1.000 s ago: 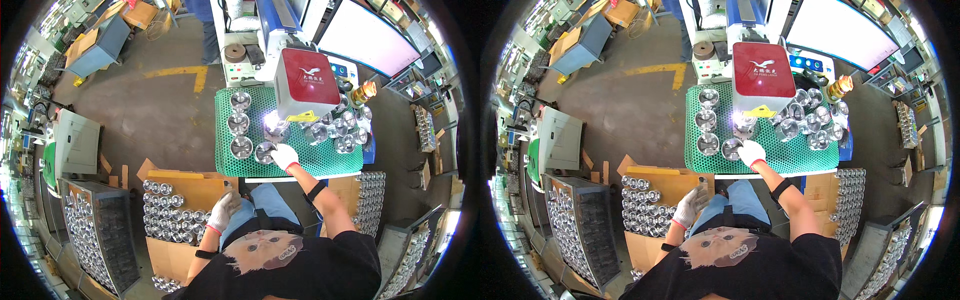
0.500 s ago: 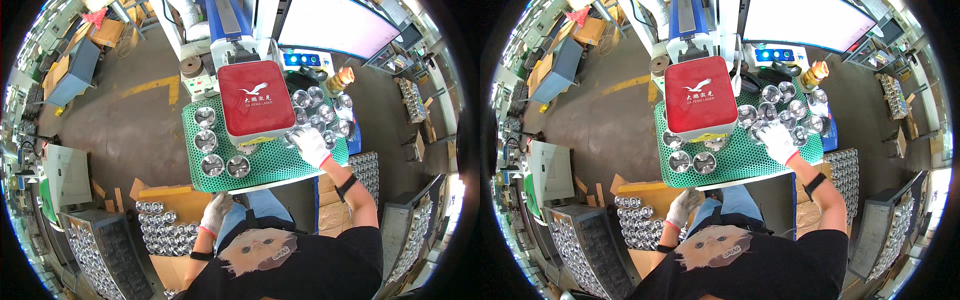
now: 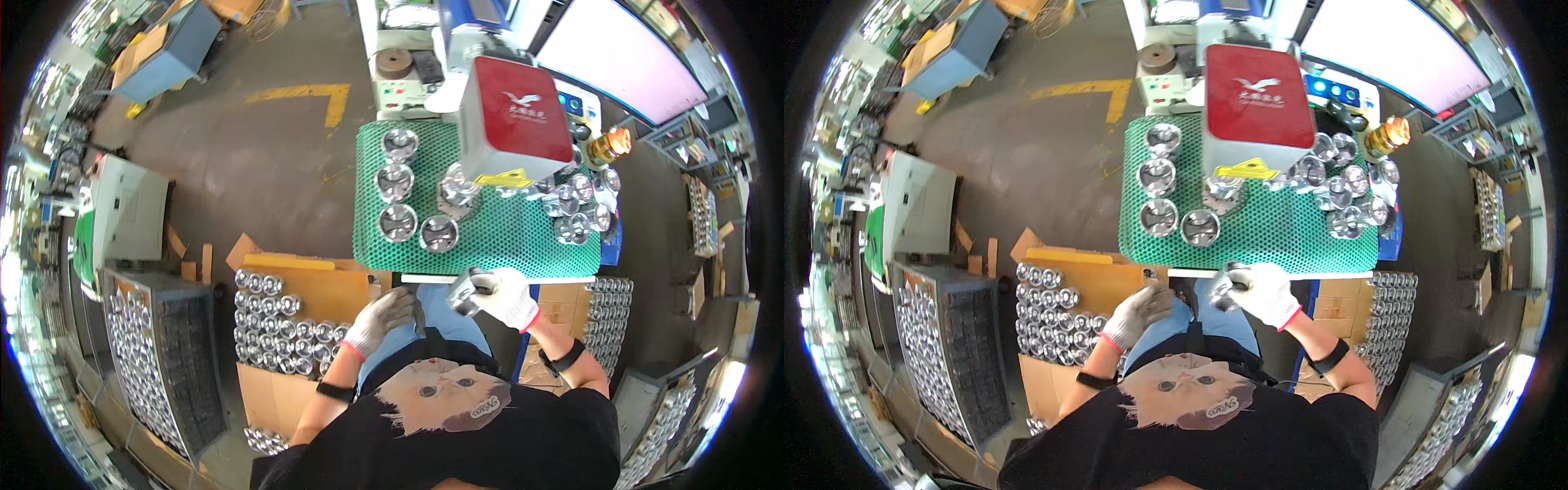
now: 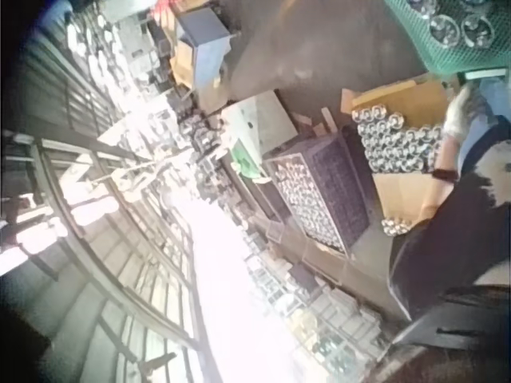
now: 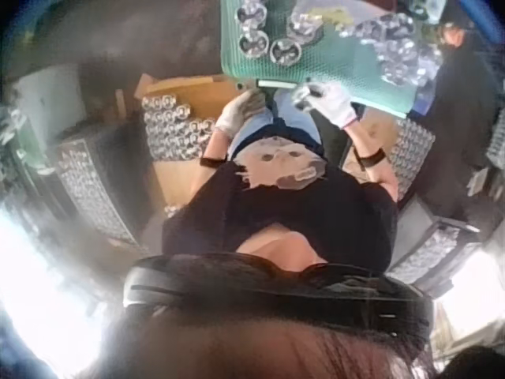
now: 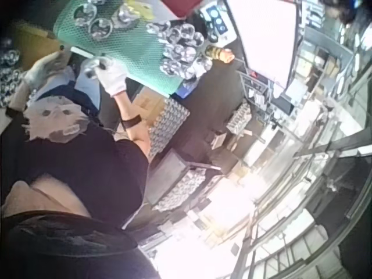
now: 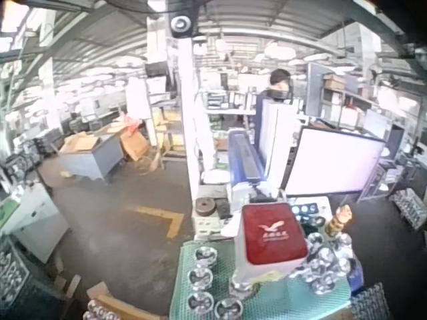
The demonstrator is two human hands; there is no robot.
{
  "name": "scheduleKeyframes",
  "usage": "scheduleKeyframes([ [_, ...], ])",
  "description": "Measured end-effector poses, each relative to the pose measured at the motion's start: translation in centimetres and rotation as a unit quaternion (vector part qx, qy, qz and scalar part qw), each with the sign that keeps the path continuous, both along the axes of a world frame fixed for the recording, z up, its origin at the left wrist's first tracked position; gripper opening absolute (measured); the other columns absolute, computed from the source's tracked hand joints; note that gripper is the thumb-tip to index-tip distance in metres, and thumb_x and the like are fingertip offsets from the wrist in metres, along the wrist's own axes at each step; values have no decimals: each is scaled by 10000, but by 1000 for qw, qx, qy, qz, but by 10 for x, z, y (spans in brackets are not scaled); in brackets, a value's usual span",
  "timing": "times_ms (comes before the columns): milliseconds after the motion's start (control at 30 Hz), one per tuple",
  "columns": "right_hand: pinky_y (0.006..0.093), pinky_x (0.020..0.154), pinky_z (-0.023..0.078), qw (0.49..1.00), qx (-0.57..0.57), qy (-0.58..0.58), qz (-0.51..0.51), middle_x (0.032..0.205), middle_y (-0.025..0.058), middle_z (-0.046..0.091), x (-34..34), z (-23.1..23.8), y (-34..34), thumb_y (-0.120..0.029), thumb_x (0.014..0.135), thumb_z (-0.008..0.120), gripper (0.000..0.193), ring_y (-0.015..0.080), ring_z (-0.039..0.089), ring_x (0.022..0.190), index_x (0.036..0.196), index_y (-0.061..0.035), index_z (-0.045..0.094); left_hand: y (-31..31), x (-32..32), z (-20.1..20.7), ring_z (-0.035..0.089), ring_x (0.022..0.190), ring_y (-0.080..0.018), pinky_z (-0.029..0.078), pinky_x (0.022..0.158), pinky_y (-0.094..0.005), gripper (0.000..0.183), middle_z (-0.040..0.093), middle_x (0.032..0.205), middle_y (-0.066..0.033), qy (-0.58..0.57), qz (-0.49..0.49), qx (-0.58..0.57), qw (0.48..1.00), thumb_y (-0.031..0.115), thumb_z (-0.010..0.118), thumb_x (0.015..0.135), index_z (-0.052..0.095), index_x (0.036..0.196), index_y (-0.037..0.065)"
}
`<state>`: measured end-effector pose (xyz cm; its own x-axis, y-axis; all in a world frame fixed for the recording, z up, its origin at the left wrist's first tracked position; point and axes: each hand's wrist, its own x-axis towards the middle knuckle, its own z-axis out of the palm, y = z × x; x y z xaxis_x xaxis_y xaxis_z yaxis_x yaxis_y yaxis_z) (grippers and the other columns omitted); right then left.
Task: Placing metal piston components into a laser marking machine, inspecting them, and organizing them on a shipping pallet.
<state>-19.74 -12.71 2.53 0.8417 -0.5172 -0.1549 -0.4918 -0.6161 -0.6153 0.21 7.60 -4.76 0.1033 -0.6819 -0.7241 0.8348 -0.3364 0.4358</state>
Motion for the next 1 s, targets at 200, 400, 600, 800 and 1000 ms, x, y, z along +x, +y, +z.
scheduleKeyframes([
  [200, 235, 587, 497, 802, 559, -140, -155, 800, 65, 676, 54, 25, 26, -180, 803, 700, 360, 78, 611, 671, 1047, 82, 660, -21, 3, 39, 549, 1174, -211, 442, 1018, -365, 588, 535, 1316, -128, 153, 24, -282, 947, 353, 601, 920, 435, 1344, -18],
  [400, 251, 639, 514, 826, 524, -124, -167, 888, 72, 690, 50, -12, 15, -225, 920, 574, 316, 108, 639, 721, 1120, 12, 638, -37, 4, 105, 582, 1066, -148, 464, 926, -314, 605, 605, 1179, -71, -2, 22, -352, 936, 268, 729, 844, 460, 1313, -1],
  [600, 428, 777, 526, 499, 804, -154, -283, 1129, 123, 652, 35, 13, -2, -578, 944, 384, 646, 254, 644, 951, 1289, -48, 521, -77, -14, 105, 604, 843, -274, 495, 761, -380, 319, 624, 910, -82, -677, -228, -235, 660, 234, 751, 729, 648, 984, 74],
  [800, 468, 771, 554, 360, 816, -284, -352, 1077, 167, 643, -44, -54, -21, -520, 878, 545, 547, 327, 640, 954, 1114, -29, 595, -165, -3, 73, 605, 852, -313, 499, 769, -412, 331, 622, 896, -116, -678, -269, -210, 651, 310, 735, 670, 660, 889, 73],
  [1000, 506, 831, 542, 434, 700, -282, -492, 1095, 176, 623, -50, -36, -48, -341, 881, 593, 359, 342, 623, 994, 1075, -39, 572, -269, 27, -36, 598, 913, -360, 495, 799, -433, 459, 558, 1070, -198, -689, -115, -174, 694, 285, 629, 760, 560, 1172, 96],
])
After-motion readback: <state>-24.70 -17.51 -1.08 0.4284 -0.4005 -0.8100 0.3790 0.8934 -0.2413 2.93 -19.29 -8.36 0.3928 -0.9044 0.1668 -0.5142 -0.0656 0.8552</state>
